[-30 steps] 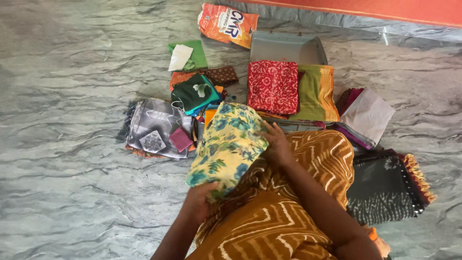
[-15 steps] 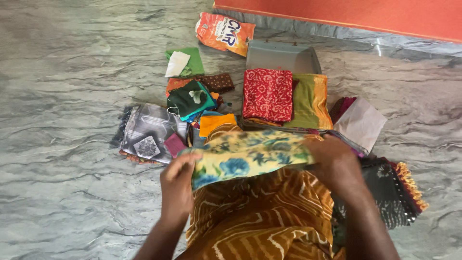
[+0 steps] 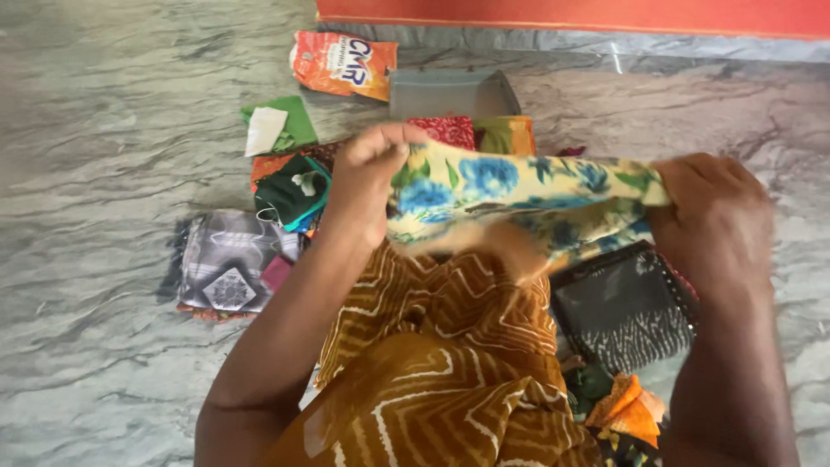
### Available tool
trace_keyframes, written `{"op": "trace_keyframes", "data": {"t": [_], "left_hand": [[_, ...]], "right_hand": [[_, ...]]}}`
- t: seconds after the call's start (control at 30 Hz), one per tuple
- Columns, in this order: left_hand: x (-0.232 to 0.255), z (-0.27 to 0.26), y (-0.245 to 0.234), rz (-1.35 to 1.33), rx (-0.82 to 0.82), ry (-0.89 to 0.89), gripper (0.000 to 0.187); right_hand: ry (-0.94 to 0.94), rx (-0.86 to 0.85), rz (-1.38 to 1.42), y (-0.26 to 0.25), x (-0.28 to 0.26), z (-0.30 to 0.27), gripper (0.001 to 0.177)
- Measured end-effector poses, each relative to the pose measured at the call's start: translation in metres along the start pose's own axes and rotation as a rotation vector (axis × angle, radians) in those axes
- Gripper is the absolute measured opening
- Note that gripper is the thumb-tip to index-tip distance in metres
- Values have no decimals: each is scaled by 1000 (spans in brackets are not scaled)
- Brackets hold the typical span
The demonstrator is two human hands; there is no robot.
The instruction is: The person organizes various clothes on the floor and packs them into a suitcase by folding and stacking different garments inside.
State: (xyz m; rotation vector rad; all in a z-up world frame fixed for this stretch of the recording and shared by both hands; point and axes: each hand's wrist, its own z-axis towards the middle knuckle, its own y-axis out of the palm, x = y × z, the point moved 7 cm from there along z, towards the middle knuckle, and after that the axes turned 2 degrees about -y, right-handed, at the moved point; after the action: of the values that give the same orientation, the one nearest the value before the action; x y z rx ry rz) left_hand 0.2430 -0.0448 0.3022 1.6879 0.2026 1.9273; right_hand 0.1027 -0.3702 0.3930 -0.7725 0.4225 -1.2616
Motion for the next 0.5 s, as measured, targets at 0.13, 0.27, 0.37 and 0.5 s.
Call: {"op": "trace_keyframes", "data": {"t": [0.13, 0.27, 0.37, 0.5], "left_hand": [[-42, -60, -5, 279, -32, -46, 17], [-110, -139, -29, 393, -198, -242, 15], [-156, -193, -48, 499, -202, -437, 18], [-175, -215, -59, 242, -66, -622, 19]], "right_hand": [[30, -144, -11, -4, 5, -61, 25], [109, -330, 330, 31, -8, -158, 35], [361, -769, 483, 80, -25, -243, 43], [545, -1189, 621, 94, -39, -288, 19]]}}
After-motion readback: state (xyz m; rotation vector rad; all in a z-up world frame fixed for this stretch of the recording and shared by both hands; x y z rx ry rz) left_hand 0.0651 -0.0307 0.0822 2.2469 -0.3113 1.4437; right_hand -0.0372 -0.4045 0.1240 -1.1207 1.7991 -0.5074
